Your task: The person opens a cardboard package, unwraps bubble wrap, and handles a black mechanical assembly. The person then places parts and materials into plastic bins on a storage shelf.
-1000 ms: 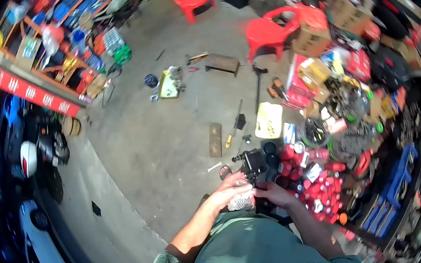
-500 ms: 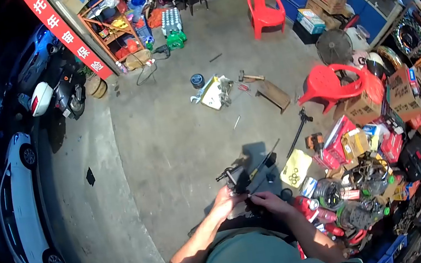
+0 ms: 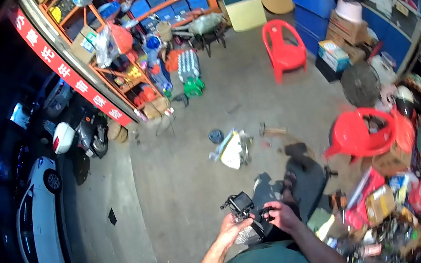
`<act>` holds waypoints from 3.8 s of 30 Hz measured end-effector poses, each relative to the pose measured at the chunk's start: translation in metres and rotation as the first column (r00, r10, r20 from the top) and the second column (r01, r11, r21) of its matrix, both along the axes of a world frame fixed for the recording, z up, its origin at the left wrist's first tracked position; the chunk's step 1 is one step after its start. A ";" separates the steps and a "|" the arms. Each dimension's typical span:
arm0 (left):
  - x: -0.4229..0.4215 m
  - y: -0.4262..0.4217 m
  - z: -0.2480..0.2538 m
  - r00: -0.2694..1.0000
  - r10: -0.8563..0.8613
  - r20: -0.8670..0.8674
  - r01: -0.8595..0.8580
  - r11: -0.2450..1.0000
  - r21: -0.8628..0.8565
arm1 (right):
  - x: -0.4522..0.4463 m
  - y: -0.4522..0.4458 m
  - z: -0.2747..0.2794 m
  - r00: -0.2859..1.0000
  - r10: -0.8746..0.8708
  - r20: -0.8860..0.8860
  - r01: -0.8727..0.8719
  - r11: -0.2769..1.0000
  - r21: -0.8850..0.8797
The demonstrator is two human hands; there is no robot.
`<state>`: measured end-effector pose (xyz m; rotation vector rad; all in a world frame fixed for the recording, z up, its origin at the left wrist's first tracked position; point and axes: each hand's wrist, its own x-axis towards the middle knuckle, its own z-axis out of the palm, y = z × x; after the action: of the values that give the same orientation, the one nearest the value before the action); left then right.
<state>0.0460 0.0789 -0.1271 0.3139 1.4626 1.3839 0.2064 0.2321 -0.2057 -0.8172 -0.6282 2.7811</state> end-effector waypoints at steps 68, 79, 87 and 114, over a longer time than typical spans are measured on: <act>-1.320 1.192 0.064 0.830 0.506 0.235 -0.557 0.744 0.368 | -1.363 1.243 0.168 0.888 0.431 0.159 -0.371 0.468 0.802; -1.513 1.238 0.018 0.703 0.667 0.245 -0.711 0.671 0.210 | -1.572 1.323 0.201 0.840 0.523 0.145 -0.411 0.439 0.799; -1.736 1.259 -0.004 0.746 0.628 0.222 -0.664 0.726 0.177 | -1.756 1.362 0.274 0.945 0.292 0.146 -0.277 0.482 0.831; -2.039 1.292 -0.024 0.826 0.563 0.038 -0.564 0.820 0.100 | -2.265 1.393 0.910 0.857 0.184 -0.482 0.464 -0.685 0.562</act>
<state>-1.9927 1.3707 -0.1509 -0.0767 1.5455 1.9392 -2.0582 1.6251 0.7040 0.2629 -2.0358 0.4187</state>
